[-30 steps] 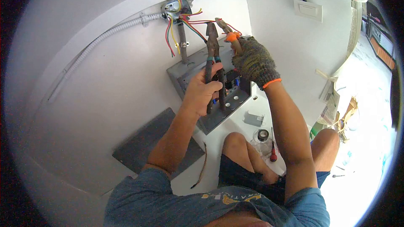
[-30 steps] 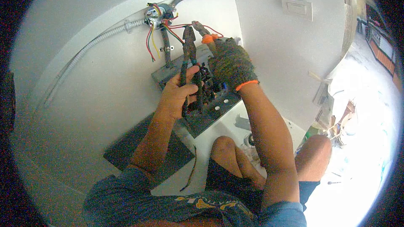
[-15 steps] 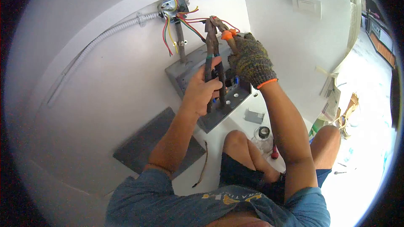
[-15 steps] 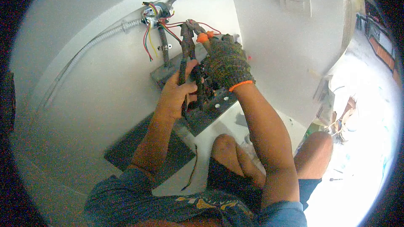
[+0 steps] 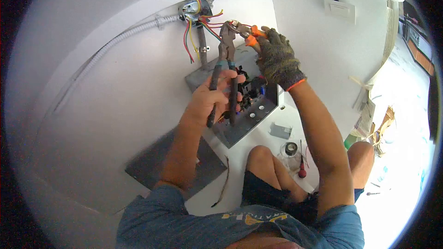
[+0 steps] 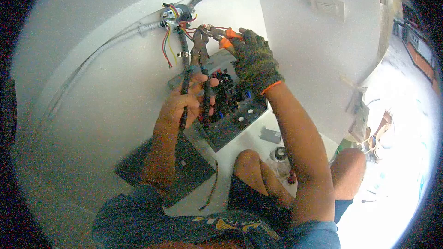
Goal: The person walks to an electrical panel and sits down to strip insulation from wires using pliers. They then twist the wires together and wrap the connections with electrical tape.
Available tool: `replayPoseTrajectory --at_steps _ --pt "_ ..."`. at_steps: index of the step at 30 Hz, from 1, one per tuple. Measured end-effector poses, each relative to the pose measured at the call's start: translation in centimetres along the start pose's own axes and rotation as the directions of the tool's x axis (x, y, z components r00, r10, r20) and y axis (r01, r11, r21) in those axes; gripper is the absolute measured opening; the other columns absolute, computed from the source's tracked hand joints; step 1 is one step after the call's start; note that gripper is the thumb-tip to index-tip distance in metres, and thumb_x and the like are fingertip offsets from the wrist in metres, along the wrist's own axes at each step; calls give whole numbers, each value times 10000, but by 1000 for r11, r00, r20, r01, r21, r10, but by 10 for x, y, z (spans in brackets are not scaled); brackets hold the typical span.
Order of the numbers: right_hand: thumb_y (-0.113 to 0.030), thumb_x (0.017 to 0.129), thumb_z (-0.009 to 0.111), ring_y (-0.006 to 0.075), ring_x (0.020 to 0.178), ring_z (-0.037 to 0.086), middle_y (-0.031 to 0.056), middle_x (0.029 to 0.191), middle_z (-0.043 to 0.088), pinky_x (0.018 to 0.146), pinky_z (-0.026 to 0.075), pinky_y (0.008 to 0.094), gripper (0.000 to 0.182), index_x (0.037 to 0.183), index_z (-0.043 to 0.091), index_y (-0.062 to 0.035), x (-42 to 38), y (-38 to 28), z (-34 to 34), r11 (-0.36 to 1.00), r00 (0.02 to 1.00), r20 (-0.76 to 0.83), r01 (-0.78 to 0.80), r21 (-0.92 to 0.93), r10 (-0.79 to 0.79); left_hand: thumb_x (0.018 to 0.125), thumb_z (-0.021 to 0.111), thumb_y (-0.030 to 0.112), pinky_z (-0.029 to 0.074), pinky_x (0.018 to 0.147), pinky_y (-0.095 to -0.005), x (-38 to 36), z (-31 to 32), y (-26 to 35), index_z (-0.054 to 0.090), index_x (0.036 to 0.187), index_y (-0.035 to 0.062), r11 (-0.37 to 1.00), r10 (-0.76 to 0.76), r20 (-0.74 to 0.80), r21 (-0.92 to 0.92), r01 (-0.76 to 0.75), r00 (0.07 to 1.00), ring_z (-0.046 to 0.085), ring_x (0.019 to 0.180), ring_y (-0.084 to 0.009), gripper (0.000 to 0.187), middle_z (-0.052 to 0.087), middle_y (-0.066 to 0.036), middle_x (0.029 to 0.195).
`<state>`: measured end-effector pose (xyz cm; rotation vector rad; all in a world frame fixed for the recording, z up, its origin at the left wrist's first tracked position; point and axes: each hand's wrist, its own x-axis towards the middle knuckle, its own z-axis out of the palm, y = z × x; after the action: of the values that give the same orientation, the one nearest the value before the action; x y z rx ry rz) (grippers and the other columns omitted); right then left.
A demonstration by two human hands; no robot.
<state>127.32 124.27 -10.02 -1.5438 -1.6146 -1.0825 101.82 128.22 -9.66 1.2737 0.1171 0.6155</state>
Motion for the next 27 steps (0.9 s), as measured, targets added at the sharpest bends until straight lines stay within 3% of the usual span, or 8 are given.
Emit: replayPoseTrajectory --at_steps 4,9,12,14,17,19,25,27 --pt "-185 736 725 423 1343 390 163 1518 341 1110 325 568 652 1357 529 -149 23 24 9 990 995 -55 81 -117 -87 689 447 -147 560 739 -435 -4 -33 17 532 1242 61 995 -73 85 77 66 994 625 921 -280 597 523 -190 1338" --pt "-181 727 722 401 1273 448 158 1437 417 1074 360 555 648 1352 549 -160 49 34 -5 949 954 -115 252 -187 -276 637 510 -108 597 680 -462 -4 -48 26 560 1204 53 987 -100 114 138 84 988 686 888 -329 592 564 -241 1308" --pt "-181 725 714 372 1199 500 136 1333 490 986 418 540 603 1314 588 -157 43 22 -9 972 977 -68 194 -130 -204 654 448 -140 569 717 -441 -2 -47 25 561 1168 55 990 -99 178 119 79 979 641 913 -283 562 541 -209 1302" --pt "-290 813 661 355 1071 573 130 1279 553 898 472 538 474 1275 595 -205 26 -17 -19 982 992 92 -65 -178 82 650 446 -139 569 716 -441 -2 -46 20 564 1154 51 993 -67 160 109 50 985 641 910 -282 552 545 -203 1287" --pt "-331 768 672 414 1090 550 168 1281 551 933 432 601 599 1343 539 -225 16 -69 -23 968 963 220 -194 161 157 653 450 -137 570 713 -436 -5 -33 14 569 1130 44 993 -56 82 109 47 995 641 903 -279 524 551 -193 1259" --pt "-297 762 680 426 1120 535 178 1315 526 970 406 613 625 1362 526 -223 11 -59 -24 976 968 225 -149 157 112 659 455 -136 571 710 -431 -11 -33 13 570 1120 41 992 -51 25 118 48 998 642 898 -277 506 553 -188 1247" --pt "-159 688 726 388 1161 486 158 1268 474 970 435 510 607 1274 569 -158 18 -9 5 986 978 -175 91 -137 -114 698 464 -125 564 697 -419 -8 -38 14 566 1117 36 982 -127 50 145 119 991 638 891 -270 460 556 -171 1219" --pt "-139 700 713 383 1132 503 147 1239 480 908 471 494 581 1263 581 -189 22 -9 3 999 984 170 -53 14 50 711 463 -131 558 690 -412 -4 -36 12 564 1114 32 982 -92 40 170 84 995 633 879 -263 446 557 -169 1202"
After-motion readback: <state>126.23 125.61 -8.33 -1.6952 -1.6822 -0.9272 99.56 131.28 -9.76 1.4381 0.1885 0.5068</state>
